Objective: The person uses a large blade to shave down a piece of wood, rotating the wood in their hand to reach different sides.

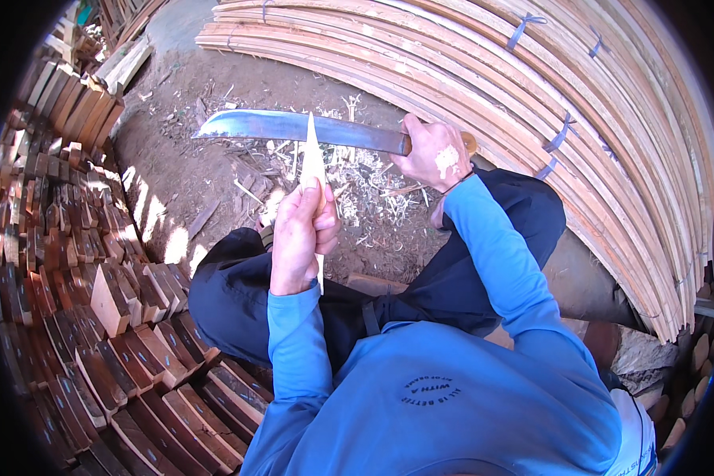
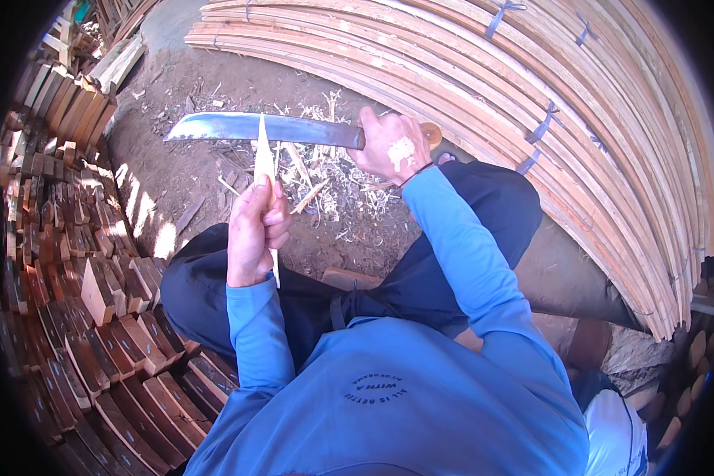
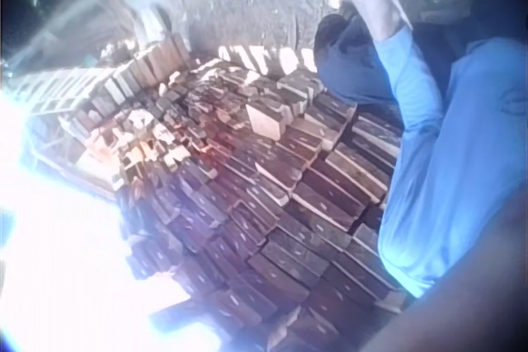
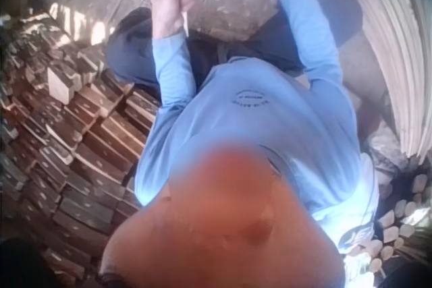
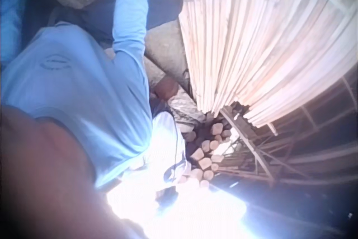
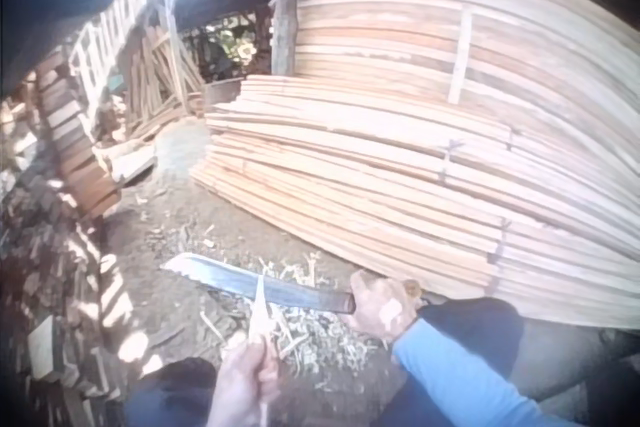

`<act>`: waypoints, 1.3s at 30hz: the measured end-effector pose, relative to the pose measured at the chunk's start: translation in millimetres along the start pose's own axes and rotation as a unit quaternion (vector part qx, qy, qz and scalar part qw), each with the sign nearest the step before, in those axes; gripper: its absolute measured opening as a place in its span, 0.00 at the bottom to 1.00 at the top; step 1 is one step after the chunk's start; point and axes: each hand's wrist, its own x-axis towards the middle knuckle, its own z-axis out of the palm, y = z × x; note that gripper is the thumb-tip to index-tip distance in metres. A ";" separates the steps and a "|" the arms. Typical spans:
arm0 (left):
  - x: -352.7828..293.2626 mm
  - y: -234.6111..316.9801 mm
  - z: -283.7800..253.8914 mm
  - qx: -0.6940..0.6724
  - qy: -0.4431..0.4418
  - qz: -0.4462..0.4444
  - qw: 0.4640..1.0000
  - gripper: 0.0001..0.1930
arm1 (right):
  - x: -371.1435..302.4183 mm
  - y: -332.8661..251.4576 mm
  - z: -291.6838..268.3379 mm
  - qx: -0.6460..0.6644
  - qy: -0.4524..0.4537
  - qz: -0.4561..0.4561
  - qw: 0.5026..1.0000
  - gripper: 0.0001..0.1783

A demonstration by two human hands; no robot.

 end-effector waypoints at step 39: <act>0.5 7.7 -1.2 0.057 0.092 0.048 0.993 0.16 | 37.1 21.5 40.9 0.350 -0.177 0.317 0.863 0.17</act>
